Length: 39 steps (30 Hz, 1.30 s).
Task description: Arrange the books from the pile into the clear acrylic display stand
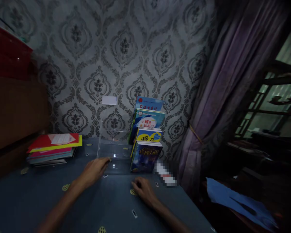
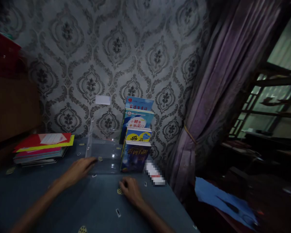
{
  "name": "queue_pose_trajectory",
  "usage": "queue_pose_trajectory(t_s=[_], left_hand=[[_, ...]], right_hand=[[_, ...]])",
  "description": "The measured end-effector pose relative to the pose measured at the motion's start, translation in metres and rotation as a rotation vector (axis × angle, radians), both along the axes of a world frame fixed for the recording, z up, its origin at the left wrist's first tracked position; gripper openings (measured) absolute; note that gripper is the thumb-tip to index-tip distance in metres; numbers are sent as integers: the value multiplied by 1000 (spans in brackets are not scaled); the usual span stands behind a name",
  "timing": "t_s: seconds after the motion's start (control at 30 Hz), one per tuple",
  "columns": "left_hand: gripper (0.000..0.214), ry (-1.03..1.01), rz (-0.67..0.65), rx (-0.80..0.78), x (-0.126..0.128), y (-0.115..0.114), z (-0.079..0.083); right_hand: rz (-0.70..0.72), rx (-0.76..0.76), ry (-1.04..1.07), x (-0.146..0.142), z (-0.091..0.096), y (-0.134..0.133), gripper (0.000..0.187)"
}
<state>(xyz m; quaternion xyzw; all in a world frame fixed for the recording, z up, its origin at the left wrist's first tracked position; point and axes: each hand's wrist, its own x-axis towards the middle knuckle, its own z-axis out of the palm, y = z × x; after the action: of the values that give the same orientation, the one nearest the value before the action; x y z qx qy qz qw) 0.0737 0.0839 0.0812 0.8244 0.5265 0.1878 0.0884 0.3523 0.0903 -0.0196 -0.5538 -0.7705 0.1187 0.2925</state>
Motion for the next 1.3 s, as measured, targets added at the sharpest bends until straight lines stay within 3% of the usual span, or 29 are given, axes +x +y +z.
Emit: queue_pose_trajectory(t_s=[0.17,0.33,0.47,0.63,0.77,0.9,1.03,1.3], left_hand=[[29,-8,115,78,-49,-6,-18],[32,148,394,227,-100,2,-14],[35,225,565,237,-137,30,-5],[42,277,687,134,-172,83,-4],[53,300,691,-2,-190,116,-3],[62,316,645,-119,-202,128,-1],[65,338,593,-150,-210,120,-2],[64,435,479,-68,-226,75,-9]], right_hand=[[193,-112,52,-67,4,-11,30],[383,-209,179,-118,7,-20,31],[401,-242,248,-127,1,-20,34],[408,-257,251,-123,-4,-18,37],[417,-241,239,-120,-8,-15,36],[415,-239,224,-120,-10,-13,36],[417,-247,206,-121,-7,-14,37],[416,-249,207,-123,-1,-17,37]])
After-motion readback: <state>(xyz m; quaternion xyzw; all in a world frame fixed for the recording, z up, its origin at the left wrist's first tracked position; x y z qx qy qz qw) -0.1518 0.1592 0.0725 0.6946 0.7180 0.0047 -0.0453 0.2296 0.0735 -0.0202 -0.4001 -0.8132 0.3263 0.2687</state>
